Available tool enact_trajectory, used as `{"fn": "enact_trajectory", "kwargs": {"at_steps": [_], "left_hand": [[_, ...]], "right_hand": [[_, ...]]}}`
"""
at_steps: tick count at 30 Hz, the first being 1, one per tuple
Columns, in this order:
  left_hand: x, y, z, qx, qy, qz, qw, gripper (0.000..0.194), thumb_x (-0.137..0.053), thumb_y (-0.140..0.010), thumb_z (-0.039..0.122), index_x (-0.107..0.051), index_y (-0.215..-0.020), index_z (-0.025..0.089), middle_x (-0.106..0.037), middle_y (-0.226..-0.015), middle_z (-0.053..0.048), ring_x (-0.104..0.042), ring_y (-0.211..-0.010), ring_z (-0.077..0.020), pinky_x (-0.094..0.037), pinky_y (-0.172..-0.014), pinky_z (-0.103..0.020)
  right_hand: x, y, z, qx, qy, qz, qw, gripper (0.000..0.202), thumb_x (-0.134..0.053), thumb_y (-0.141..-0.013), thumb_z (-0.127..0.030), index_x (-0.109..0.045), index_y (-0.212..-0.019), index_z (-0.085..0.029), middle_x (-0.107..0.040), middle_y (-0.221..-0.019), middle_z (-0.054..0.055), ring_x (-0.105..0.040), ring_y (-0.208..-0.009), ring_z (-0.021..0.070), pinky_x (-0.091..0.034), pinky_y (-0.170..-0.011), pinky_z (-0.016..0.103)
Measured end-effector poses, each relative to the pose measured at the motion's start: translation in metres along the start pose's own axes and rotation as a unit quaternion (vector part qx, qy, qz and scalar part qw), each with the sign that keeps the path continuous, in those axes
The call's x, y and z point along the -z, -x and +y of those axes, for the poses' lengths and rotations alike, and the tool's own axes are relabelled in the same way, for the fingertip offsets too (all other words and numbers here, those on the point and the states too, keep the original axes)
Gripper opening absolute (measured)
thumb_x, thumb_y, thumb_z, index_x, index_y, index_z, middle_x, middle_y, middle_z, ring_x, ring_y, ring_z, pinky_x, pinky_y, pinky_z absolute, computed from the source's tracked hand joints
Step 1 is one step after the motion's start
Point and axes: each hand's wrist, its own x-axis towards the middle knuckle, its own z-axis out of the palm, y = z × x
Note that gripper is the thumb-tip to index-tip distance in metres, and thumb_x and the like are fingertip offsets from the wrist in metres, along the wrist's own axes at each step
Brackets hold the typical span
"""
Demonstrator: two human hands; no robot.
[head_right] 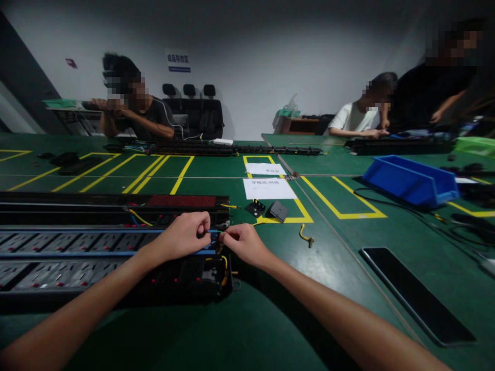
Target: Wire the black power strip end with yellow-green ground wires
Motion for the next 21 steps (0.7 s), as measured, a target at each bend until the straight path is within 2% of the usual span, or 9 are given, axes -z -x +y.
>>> {"fn": "enact_trajectory", "kwargs": {"at_steps": [14, 17, 21], "left_hand": [[0.0006, -0.0003, 0.0005, 0.0, -0.012, -0.004, 1.0, 0.007, -0.06, -0.077, 0.021, -0.054, -0.076, 0.019, -0.06, -0.072, 0.0, -0.053, -0.064, -0.015, -0.031, -0.058, -0.028], [0.0005, -0.0003, 0.0003, -0.003, -0.011, -0.002, 1.0, 0.006, -0.059, -0.077, 0.021, -0.053, -0.077, 0.019, -0.06, -0.073, 0.0, -0.053, -0.065, -0.0151, -0.031, -0.059, -0.028], [0.001, 0.0001, 0.0011, -0.003, -0.015, -0.003, 1.0, 0.005, -0.058, -0.077, 0.02, -0.053, -0.076, 0.019, -0.06, -0.073, 0.0, -0.054, -0.065, -0.0151, -0.032, -0.059, -0.028]], "right_hand": [[-0.0014, 0.0006, 0.0, 0.004, 0.014, 0.016, 1.0, 0.043, -0.051, -0.091, -0.037, -0.043, -0.053, -0.019, -0.032, -0.054, -0.004, -0.03, -0.053, 0.0105, -0.02, -0.051, 0.027], [-0.0011, 0.0002, 0.0002, -0.009, 0.009, 0.056, 0.998, 0.045, -0.05, -0.092, -0.042, -0.05, -0.052, -0.019, -0.033, -0.051, -0.004, -0.03, -0.05, 0.0106, -0.019, -0.05, 0.026], [0.0009, -0.0015, 0.0008, -0.07, -0.064, 0.147, 0.985, 0.047, -0.05, -0.089, -0.052, -0.064, -0.06, -0.017, -0.036, -0.045, -0.005, -0.031, -0.044, 0.0111, -0.021, -0.046, 0.026]]}}
